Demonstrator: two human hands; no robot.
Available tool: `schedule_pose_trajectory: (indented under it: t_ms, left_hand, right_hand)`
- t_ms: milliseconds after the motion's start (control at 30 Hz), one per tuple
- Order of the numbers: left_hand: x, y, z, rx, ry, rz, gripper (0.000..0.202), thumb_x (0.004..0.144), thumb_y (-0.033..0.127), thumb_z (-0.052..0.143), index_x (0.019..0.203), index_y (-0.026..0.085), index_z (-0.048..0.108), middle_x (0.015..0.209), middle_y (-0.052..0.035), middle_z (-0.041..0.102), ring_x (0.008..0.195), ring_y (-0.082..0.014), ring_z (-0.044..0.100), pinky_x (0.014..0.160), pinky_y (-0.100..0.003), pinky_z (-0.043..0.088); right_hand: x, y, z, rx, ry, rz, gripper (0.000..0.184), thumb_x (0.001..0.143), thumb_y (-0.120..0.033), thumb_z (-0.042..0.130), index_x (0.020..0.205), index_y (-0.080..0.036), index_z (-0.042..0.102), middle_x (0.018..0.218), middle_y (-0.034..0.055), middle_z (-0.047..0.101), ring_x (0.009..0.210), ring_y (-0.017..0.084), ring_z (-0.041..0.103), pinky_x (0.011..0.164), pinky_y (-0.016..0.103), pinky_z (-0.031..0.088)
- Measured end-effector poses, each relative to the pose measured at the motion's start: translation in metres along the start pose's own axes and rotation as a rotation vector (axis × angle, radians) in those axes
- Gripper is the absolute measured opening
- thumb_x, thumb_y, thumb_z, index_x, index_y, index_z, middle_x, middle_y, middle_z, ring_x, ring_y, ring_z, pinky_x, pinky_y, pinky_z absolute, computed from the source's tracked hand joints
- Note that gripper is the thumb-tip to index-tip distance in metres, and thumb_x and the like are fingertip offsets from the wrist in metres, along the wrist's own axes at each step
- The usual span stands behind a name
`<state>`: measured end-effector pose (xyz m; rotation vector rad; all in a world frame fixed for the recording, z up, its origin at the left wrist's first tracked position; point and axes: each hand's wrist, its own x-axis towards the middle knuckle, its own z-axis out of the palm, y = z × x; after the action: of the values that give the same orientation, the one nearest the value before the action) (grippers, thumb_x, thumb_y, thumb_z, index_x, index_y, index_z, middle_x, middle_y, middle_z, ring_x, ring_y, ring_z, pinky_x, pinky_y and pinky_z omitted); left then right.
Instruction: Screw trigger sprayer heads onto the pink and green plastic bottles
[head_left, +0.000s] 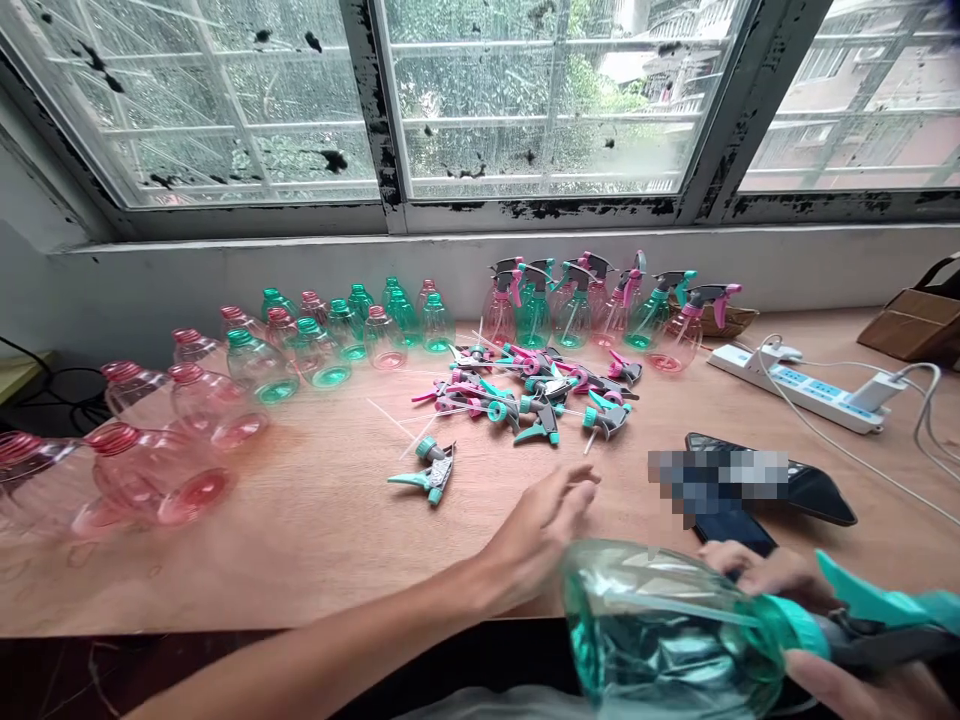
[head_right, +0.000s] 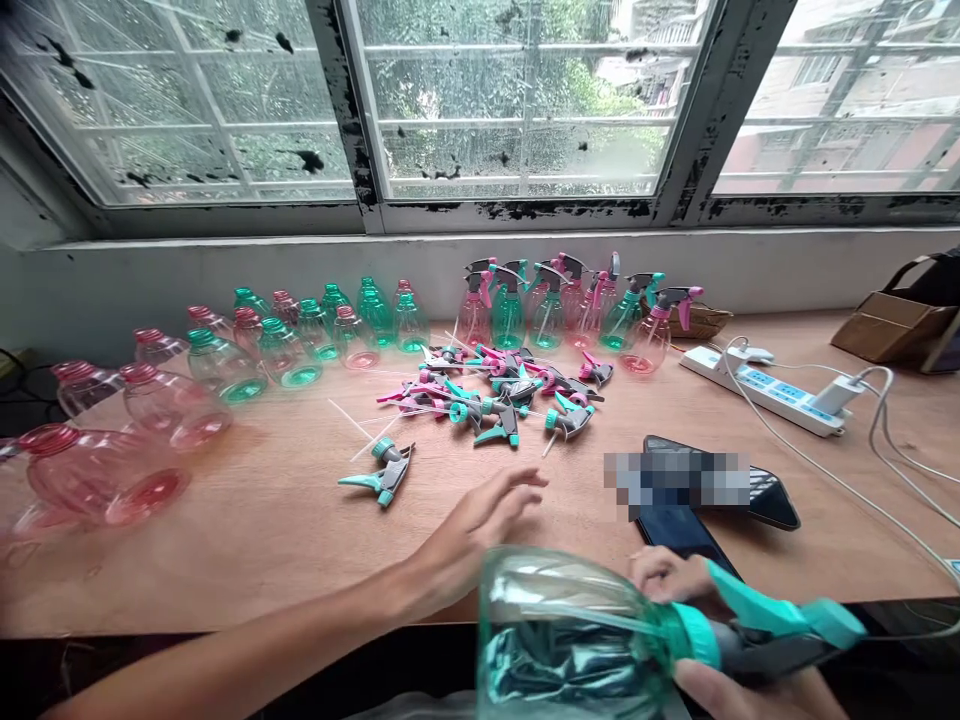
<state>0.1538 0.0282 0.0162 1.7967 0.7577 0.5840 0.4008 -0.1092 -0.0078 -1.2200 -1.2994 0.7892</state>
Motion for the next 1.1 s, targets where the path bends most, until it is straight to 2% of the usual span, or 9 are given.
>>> schedule_pose_trajectory:
  t_ms: [67,133,267,367,667,733,867,1000,1100]
  left_hand:
    - [-0.037,0.002,-0.019,-0.102,0.07,-0.1,0.07,0.109,0.059,0.015,0.147,0.012,0.05,0.145,-0.0213,0.065,0.116,-0.0298,0.074,0.099,-0.044,0.059]
    - [-0.07,0.003,-0.039,-0.16,0.127,-0.173,0.086,0.104,0.069,0.003,0.149,0.011,0.049,0.139,-0.0209,0.068,0.12,-0.0323,0.071,0.101,-0.046,0.057]
    - [-0.11,0.005,-0.065,-0.291,0.087,-0.272,0.094,0.089,0.089,0.031,0.153,0.023,0.052,0.12,-0.0115,0.077,0.106,-0.0329,0.071,0.09,-0.041,0.058]
    - [-0.113,0.002,-0.064,-0.298,0.123,-0.265,0.091,0.089,0.081,0.053,0.162,0.028,0.038,0.122,-0.0094,0.075,0.102,-0.0316,0.069,0.076,-0.033,0.058]
    - [-0.111,-0.024,-0.052,-0.221,0.08,-0.182,0.103,0.091,0.028,0.08,0.165,0.05,0.012,0.18,0.0027,0.01,0.156,-0.0321,0.037,0.126,-0.045,0.038]
    - [-0.111,-0.026,-0.056,-0.221,0.08,-0.155,0.102,0.093,0.027,0.076,0.165,0.05,0.007,0.18,0.0051,-0.003,0.163,-0.0309,0.022,0.131,-0.048,0.029]
    - [-0.107,-0.026,-0.064,-0.17,0.056,-0.178,0.127,0.081,0.038,0.09,0.167,0.037,-0.004,0.18,-0.0035,0.003,0.166,-0.0308,0.0,0.134,-0.053,0.002]
    - [-0.106,-0.026,-0.065,-0.139,0.132,-0.192,0.097,0.098,0.051,0.068,0.169,0.031,0.004,0.18,-0.004,0.003,0.166,-0.0302,-0.001,0.134,-0.053,0.008]
    - [-0.108,-0.026,-0.06,0.007,0.186,-0.192,0.102,0.096,0.044,0.072,0.168,0.038,-0.002,0.18,0.0013,-0.006,0.166,-0.0294,-0.005,0.134,-0.053,0.005]
  right_hand:
    - [0.013,0.0,0.025,0.091,-0.175,-0.007,0.024,0.081,-0.054,0.084,0.095,-0.036,0.079,0.096,0.0099,0.079,0.089,0.036,0.076,0.077,0.047,0.065]
    - [0.023,0.002,0.049,0.104,-0.133,-0.011,0.02,0.082,-0.049,0.086,0.095,-0.034,0.08,0.09,0.0074,0.077,0.087,0.033,0.073,0.077,0.042,0.062]
    - [0.032,0.003,0.086,0.051,-0.078,0.049,0.019,0.079,-0.039,0.088,0.093,-0.03,0.08,0.084,0.0045,0.075,0.079,0.03,0.07,0.059,0.034,0.056]
    - [0.034,0.008,0.098,0.029,-0.057,0.081,0.018,0.078,-0.038,0.089,0.089,-0.028,0.079,0.077,0.002,0.075,0.069,0.026,0.068,0.06,0.034,0.054]
    - [0.044,0.022,0.092,0.404,-0.085,0.301,0.034,0.08,-0.049,0.09,0.094,-0.024,0.071,0.056,-0.0031,0.072,0.047,0.015,0.061,0.05,0.027,0.048]
    - [0.044,0.017,0.094,0.367,-0.095,0.31,0.035,0.078,-0.049,0.091,0.092,-0.023,0.072,0.056,-0.0027,0.071,0.049,0.016,0.063,0.052,0.029,0.049]
    - [0.045,0.005,0.102,0.329,-0.1,0.337,0.036,0.078,-0.051,0.089,0.095,-0.022,0.073,0.058,-0.0025,0.07,0.053,0.019,0.063,0.057,0.034,0.052]
    - [0.053,0.001,0.111,0.329,-0.136,0.327,0.038,0.079,-0.053,0.088,0.091,-0.022,0.071,0.058,-0.0014,0.07,0.053,0.019,0.062,0.055,0.033,0.052]
    - [0.058,0.004,0.113,0.346,-0.125,0.327,0.039,0.078,-0.055,0.088,0.088,-0.021,0.069,0.057,-0.0013,0.071,0.051,0.019,0.062,0.055,0.032,0.051]
